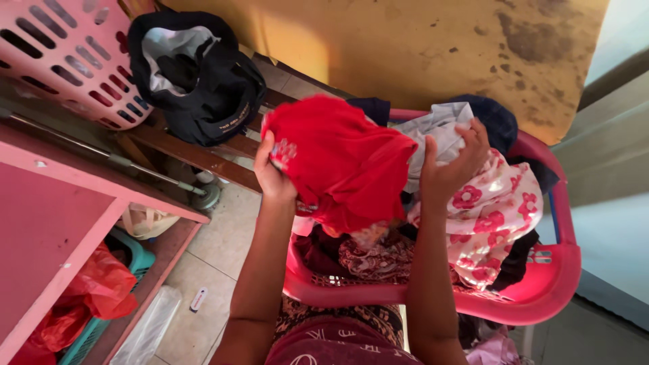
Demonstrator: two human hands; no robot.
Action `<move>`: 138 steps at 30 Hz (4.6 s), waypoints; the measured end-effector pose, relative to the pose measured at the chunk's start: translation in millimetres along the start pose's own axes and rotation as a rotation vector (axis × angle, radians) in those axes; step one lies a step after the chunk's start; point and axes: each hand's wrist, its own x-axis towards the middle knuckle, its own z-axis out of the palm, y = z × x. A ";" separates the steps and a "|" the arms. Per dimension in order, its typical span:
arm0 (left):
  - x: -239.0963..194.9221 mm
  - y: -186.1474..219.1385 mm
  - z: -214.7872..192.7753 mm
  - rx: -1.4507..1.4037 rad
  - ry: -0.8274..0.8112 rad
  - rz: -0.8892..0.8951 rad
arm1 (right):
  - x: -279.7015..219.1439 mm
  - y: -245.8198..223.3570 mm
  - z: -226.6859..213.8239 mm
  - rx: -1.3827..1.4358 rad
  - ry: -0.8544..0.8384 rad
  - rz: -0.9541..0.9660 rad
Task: The person folds several pieces of clothing from a pink laundry basket, including a dark brown garment, a red floral top, and a white patterned shirt. Each item is unfolded, smoothed, and folded by hand, then placed back into the basket.
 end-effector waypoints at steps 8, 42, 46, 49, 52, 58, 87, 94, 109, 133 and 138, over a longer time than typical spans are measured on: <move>31.1 7.9 59.3 0.495 -0.144 0.201 | -21.8 -42.4 30.9 0.094 -0.522 -0.022; -24.0 -25.4 8.1 1.775 -0.512 0.362 | 0.2 -45.7 -17.8 0.311 -0.473 0.348; -22.8 -12.1 -1.3 1.907 -0.341 -0.177 | 22.8 -39.7 -61.2 -0.211 -0.495 -0.090; -2.1 18.0 -12.5 1.264 -0.592 0.319 | 36.7 -16.0 -118.5 -0.032 -0.383 0.074; 0.0 46.2 -12.0 1.570 -0.318 0.248 | 36.3 6.5 -156.8 0.235 -0.117 0.182; -25.1 25.7 57.0 1.521 -0.488 0.393 | 27.3 6.0 -125.0 0.666 0.019 0.163; 43.5 35.1 30.8 1.060 -0.007 0.427 | 1.4 7.0 -6.9 0.918 -0.467 0.628; -48.3 -21.6 12.8 1.850 -0.472 0.419 | 14.6 27.9 16.1 1.210 -0.268 0.828; -54.2 -56.4 -15.2 1.632 -0.562 0.403 | -49.0 65.1 -66.2 0.252 -0.677 0.845; -25.0 -13.8 28.6 0.063 -0.366 -0.199 | -36.3 -29.6 -86.5 0.333 -0.380 -0.053; -29.6 -44.3 21.5 0.163 -0.354 -0.119 | -46.8 -59.3 -13.9 -0.247 -0.918 0.306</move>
